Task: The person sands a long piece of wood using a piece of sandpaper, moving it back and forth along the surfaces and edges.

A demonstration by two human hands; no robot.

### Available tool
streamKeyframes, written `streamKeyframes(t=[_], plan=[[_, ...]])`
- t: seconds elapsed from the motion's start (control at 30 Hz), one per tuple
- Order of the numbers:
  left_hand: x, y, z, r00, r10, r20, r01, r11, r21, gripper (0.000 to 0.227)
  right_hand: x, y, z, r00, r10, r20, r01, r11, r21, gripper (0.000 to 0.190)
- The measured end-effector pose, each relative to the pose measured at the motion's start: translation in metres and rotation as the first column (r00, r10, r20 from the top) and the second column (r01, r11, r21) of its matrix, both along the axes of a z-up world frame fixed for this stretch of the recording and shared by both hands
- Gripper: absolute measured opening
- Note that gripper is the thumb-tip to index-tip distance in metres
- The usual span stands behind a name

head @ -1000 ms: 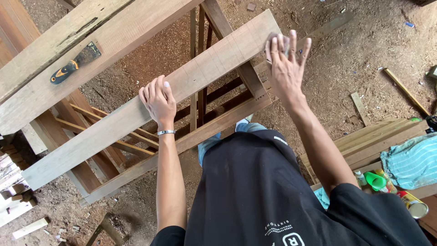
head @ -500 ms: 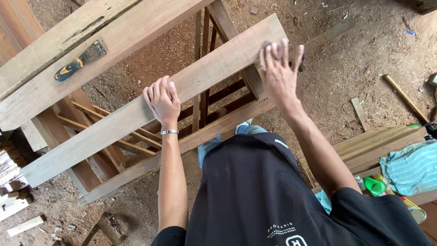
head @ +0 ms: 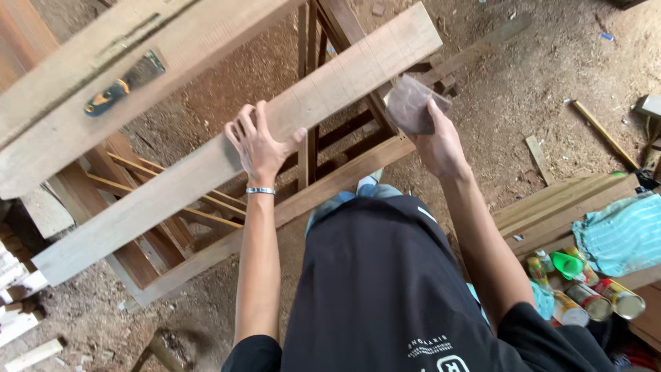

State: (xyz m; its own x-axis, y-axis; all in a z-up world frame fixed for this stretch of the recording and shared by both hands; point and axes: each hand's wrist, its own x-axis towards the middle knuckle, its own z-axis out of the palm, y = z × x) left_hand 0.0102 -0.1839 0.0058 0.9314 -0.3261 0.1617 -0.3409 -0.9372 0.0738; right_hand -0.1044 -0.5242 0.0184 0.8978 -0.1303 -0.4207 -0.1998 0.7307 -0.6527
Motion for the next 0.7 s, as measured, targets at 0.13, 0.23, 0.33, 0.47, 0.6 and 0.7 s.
streamKeyframes(t=[0.13, 0.23, 0.33, 0.47, 0.6, 0.7], plan=[[0.002, 0.006, 0.003, 0.998, -0.062, -0.001, 0.062, 0.997, -0.045, 0.119, -0.008, 0.017, -0.009, 0.995, -0.079, -0.064, 0.081, 0.996, 0.034, 0.050], [0.005, 0.011, -0.005, 0.997, -0.076, -0.015, 0.074, 0.994, -0.082, 0.117, -0.019, 0.026, -0.016, 0.989, -0.103, -0.107, 0.101, 0.995, -0.020, 0.049], [-0.004, 0.015, -0.006, 0.997, -0.082, 0.001, 0.081, 0.991, -0.106, 0.115, -0.028, 0.033, -0.021, 0.987, -0.122, -0.106, 0.115, 0.991, -0.075, 0.047], [-0.013, 0.012, -0.001, 0.996, -0.090, -0.006, 0.090, 0.993, -0.082, 0.114, -0.034, 0.038, -0.024, 0.982, -0.161, -0.102, 0.149, 0.982, -0.117, 0.043], [-0.023, 0.011, -0.001, 0.996, -0.086, -0.017, 0.084, 0.993, -0.083, 0.115, -0.042, 0.039, -0.025, 0.962, -0.152, -0.227, 0.112, 0.977, -0.180, 0.041], [-0.025, 0.008, 0.002, 0.996, -0.084, -0.008, 0.084, 0.995, -0.060, 0.117, -0.039, 0.031, -0.032, 0.967, -0.163, -0.196, 0.121, 0.970, -0.211, 0.042]])
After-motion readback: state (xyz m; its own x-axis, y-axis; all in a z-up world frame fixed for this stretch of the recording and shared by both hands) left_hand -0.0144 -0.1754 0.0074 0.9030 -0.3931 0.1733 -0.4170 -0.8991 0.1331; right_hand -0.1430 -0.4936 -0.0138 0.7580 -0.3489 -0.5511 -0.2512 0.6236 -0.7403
